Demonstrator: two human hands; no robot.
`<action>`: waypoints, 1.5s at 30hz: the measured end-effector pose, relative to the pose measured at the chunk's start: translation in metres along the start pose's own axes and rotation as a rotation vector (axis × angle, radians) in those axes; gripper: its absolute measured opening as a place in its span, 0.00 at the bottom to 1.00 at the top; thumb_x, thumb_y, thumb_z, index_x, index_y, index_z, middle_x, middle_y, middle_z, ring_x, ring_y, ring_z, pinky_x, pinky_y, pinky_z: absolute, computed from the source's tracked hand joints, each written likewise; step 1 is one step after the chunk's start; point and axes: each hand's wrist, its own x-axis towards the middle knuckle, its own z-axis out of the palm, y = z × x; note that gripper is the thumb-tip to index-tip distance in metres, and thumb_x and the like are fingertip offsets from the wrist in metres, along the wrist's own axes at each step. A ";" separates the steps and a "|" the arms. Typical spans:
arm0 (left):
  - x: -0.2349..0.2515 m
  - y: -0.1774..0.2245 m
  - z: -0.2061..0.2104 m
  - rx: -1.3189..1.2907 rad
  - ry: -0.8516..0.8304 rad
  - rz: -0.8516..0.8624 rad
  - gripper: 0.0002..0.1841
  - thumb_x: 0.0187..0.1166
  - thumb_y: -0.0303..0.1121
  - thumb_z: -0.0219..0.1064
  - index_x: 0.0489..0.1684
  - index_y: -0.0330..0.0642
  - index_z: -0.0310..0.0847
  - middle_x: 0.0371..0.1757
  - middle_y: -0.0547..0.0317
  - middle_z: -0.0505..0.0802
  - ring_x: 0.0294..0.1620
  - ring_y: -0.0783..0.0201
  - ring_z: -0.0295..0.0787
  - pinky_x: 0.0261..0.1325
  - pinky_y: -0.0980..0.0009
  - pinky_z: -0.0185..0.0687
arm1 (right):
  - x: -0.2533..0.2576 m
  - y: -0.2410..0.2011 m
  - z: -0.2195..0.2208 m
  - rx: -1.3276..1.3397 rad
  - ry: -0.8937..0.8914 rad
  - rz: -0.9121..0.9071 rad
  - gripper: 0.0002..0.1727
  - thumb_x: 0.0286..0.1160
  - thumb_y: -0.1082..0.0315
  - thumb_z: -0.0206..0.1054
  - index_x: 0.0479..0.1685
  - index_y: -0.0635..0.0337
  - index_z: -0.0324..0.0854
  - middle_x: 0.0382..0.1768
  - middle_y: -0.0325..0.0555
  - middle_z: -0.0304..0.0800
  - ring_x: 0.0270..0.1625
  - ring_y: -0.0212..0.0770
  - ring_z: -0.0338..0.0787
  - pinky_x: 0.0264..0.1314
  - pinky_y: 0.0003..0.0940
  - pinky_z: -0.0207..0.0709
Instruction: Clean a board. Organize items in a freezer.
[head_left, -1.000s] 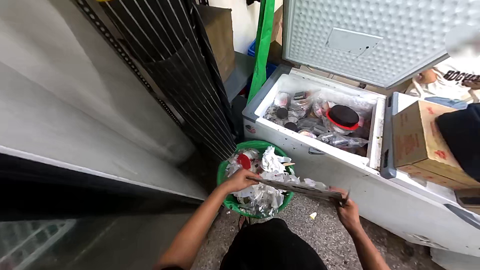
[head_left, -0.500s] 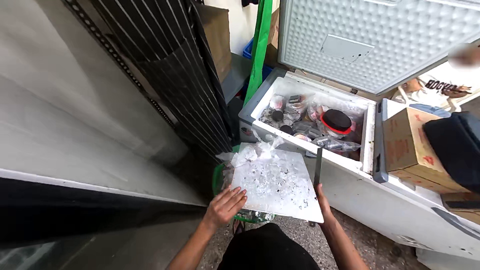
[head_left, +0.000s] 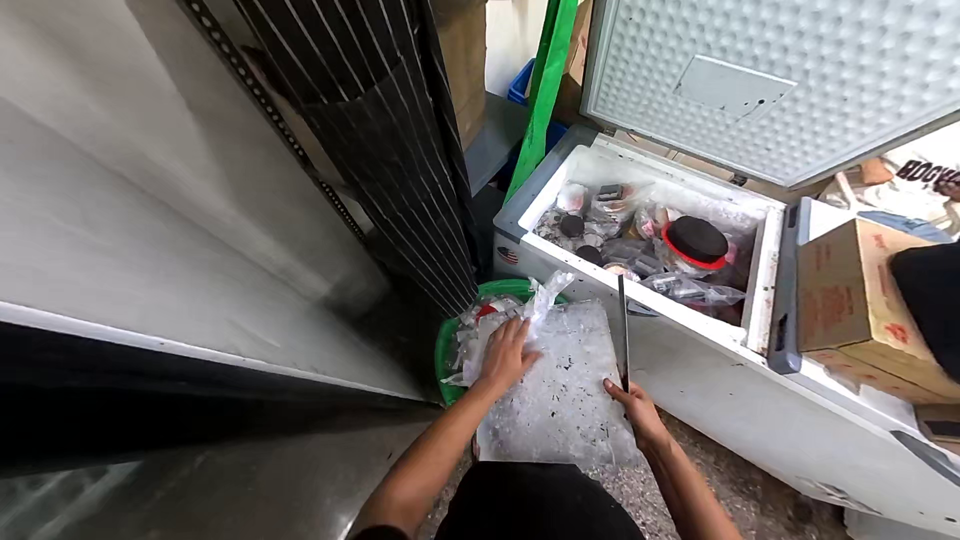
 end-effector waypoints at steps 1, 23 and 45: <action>0.012 0.004 0.006 -0.001 0.023 -0.021 0.33 0.83 0.55 0.65 0.84 0.46 0.73 0.81 0.43 0.79 0.83 0.42 0.73 0.81 0.43 0.68 | -0.004 -0.002 0.003 0.011 0.001 -0.002 0.07 0.85 0.71 0.61 0.45 0.65 0.82 0.30 0.45 0.91 0.31 0.35 0.91 0.37 0.32 0.87; 0.067 -0.059 -0.042 -0.990 0.599 -0.808 0.29 0.96 0.48 0.46 0.70 0.27 0.76 0.64 0.31 0.85 0.64 0.44 0.82 0.70 0.44 0.76 | -0.028 0.040 -0.044 0.091 0.203 -0.124 0.08 0.83 0.71 0.59 0.45 0.67 0.80 0.29 0.46 0.92 0.31 0.37 0.93 0.37 0.36 0.90; 0.045 -0.082 -0.031 -0.327 0.287 -0.568 0.23 0.92 0.42 0.56 0.58 0.25 0.84 0.51 0.27 0.92 0.58 0.31 0.89 0.67 0.33 0.78 | -0.051 0.044 -0.016 0.017 0.216 -0.242 0.06 0.78 0.74 0.61 0.39 0.65 0.83 0.26 0.41 0.92 0.28 0.33 0.92 0.36 0.31 0.89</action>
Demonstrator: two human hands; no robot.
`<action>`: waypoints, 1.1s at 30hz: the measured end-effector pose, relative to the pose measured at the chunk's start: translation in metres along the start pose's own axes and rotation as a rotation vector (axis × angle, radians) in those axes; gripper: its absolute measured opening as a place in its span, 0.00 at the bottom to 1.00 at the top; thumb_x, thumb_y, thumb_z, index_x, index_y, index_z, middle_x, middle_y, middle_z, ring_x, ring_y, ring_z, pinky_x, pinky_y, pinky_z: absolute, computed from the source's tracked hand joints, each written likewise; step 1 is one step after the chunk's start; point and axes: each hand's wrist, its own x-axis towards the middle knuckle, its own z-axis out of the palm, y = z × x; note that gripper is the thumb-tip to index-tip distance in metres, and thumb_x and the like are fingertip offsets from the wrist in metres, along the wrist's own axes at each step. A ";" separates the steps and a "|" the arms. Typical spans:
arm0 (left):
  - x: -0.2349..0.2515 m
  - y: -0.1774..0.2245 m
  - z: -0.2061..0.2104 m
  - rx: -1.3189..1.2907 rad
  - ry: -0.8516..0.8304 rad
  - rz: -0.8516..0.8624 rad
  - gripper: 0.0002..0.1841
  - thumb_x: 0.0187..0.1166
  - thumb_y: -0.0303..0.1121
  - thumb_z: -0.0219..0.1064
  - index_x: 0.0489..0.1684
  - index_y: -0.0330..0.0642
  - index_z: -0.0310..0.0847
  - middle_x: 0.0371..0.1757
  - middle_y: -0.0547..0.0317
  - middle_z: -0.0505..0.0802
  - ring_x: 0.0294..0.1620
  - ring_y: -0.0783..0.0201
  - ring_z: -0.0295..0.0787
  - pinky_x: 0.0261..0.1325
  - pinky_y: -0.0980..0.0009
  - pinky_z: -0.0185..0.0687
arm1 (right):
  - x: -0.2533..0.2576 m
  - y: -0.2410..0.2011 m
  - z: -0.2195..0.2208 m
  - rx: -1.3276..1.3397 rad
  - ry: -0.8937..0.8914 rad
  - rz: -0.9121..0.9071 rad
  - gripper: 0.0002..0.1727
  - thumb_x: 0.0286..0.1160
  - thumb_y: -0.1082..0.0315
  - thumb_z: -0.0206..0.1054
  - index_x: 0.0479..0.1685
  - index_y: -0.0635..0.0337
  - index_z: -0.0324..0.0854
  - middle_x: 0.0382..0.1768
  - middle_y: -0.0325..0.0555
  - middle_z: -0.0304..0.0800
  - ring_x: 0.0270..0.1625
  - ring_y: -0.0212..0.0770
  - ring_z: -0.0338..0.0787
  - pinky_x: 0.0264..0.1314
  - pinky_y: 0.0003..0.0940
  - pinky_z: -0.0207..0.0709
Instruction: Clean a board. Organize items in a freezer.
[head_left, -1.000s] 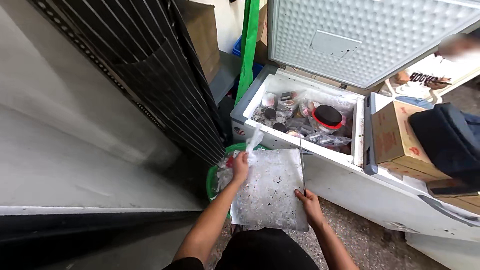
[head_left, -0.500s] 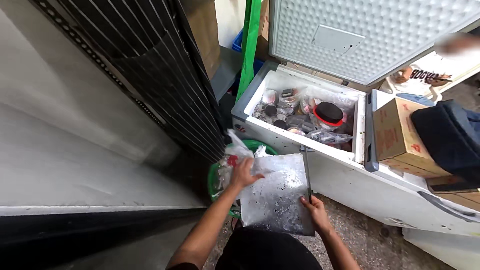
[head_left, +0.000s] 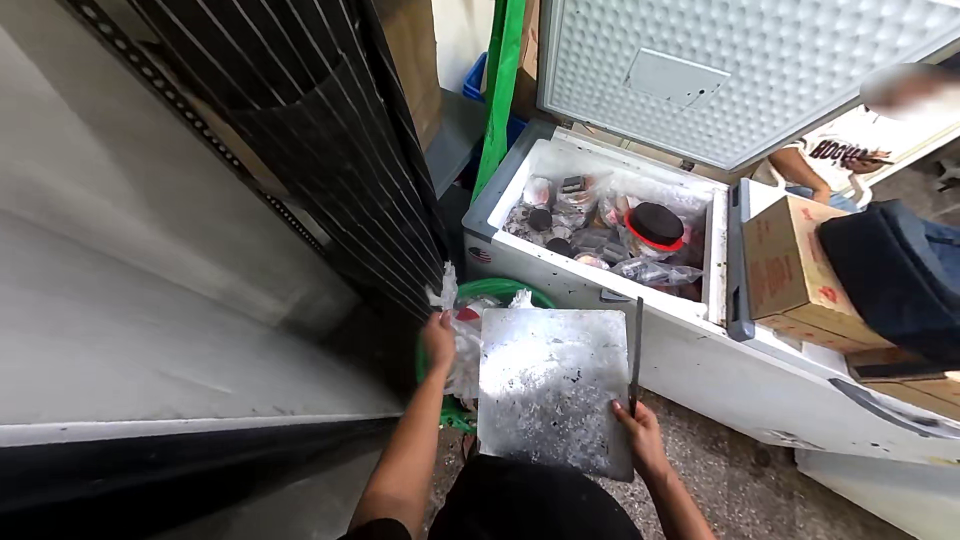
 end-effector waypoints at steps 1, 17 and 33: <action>0.002 0.000 0.000 0.005 0.013 0.007 0.22 0.92 0.41 0.57 0.57 0.26 0.84 0.50 0.27 0.92 0.57 0.31 0.90 0.66 0.33 0.78 | -0.002 0.000 0.000 -0.019 -0.010 -0.007 0.06 0.78 0.74 0.61 0.39 0.65 0.84 0.27 0.41 0.92 0.29 0.33 0.92 0.37 0.31 0.89; 0.019 -0.057 0.060 0.535 -0.504 0.021 0.30 0.92 0.51 0.52 0.76 0.32 0.77 0.77 0.33 0.81 0.82 0.39 0.75 0.84 0.43 0.65 | -0.088 0.014 -0.159 -0.221 0.470 -0.134 0.04 0.71 0.74 0.65 0.37 0.61 0.86 0.28 0.30 0.90 0.34 0.20 0.89 0.43 0.19 0.84; 0.015 -0.003 0.108 0.832 -0.627 -0.181 0.32 0.89 0.49 0.57 0.76 0.26 0.74 0.77 0.29 0.80 0.81 0.39 0.76 0.81 0.41 0.69 | -0.087 0.124 -0.285 -0.385 0.784 0.255 0.13 0.80 0.69 0.66 0.45 0.76 0.83 0.35 0.56 0.87 0.38 0.38 0.86 0.51 0.41 0.80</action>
